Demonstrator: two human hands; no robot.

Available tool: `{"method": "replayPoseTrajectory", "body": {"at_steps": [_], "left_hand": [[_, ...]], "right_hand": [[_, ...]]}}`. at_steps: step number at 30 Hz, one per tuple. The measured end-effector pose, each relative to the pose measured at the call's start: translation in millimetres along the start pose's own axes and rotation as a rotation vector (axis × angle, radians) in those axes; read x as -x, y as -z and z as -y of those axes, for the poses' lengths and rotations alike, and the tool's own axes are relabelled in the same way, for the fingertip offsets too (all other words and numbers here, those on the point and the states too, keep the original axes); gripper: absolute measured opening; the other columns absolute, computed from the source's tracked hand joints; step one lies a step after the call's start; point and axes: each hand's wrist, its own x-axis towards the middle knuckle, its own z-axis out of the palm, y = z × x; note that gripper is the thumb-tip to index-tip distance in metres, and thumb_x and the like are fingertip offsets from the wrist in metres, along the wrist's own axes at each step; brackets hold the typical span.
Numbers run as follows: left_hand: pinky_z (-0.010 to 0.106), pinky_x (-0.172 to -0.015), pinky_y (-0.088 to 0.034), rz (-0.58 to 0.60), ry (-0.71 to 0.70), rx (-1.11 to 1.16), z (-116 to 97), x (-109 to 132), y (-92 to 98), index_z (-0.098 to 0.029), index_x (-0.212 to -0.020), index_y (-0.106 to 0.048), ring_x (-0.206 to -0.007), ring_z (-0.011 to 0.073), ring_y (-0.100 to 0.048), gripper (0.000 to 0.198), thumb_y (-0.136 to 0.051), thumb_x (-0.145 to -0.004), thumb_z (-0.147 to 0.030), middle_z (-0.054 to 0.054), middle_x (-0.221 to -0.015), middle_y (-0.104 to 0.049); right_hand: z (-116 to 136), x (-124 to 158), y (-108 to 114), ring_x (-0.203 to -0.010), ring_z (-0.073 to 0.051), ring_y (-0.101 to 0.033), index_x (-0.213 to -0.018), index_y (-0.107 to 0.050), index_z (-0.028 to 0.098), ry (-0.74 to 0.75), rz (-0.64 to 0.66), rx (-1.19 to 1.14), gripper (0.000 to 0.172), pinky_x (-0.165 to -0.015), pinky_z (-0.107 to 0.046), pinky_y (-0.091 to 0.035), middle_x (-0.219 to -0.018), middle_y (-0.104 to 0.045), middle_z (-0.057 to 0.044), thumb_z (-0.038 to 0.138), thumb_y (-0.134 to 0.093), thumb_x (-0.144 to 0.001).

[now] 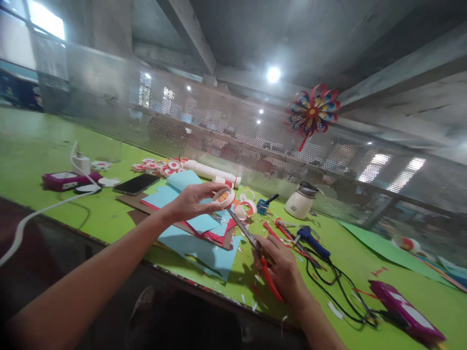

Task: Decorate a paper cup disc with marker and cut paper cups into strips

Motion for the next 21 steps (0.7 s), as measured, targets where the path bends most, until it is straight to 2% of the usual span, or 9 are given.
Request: {"method": "replayPoseTrajectory", "body": {"at_steps": [8,15,21], "left_hand": [[0.029,-0.084,-0.058,-0.01,-0.022,-0.01,3.8,-0.5,-0.1,-0.01,-0.116,-0.064,-0.092,0.017,-0.068,0.048,-0.072,-0.076,-0.036,0.012,-0.108,-0.071],[0.027,-0.076,-0.058,-0.012,0.042,-0.061,2.5,0.7,-0.1,-0.007,-0.117,-0.063,-0.086,0.017,-0.068,0.052,-0.071,-0.075,-0.036,0.014,-0.107,-0.071],[0.027,-0.079,-0.058,0.002,0.062,-0.015,1.5,0.3,-0.2,-0.009,-0.118,-0.063,-0.091,0.0182,-0.068,0.05,-0.07,-0.076,-0.036,0.013,-0.108,-0.072]], "right_hand": [[6.5,-4.1,-0.2,-0.081,-0.022,-0.071,-0.113,-0.062,0.02,0.008,-0.055,0.05,0.026,-0.059,-0.026,-0.055,-0.093,-0.069,-0.01,0.019,-0.059,-0.086],[2.8,-0.5,-0.6,-0.085,-0.023,-0.071,-0.114,-0.063,0.022,-0.005,-0.052,0.05,0.029,-0.062,-0.027,-0.056,-0.097,-0.069,-0.01,0.019,-0.059,-0.085],[3.3,-0.8,-0.5,-0.085,-0.024,-0.071,-0.113,-0.064,0.022,-0.017,-0.049,0.046,0.027,-0.065,-0.03,-0.058,-0.094,-0.07,-0.009,0.022,-0.059,-0.086]]}}
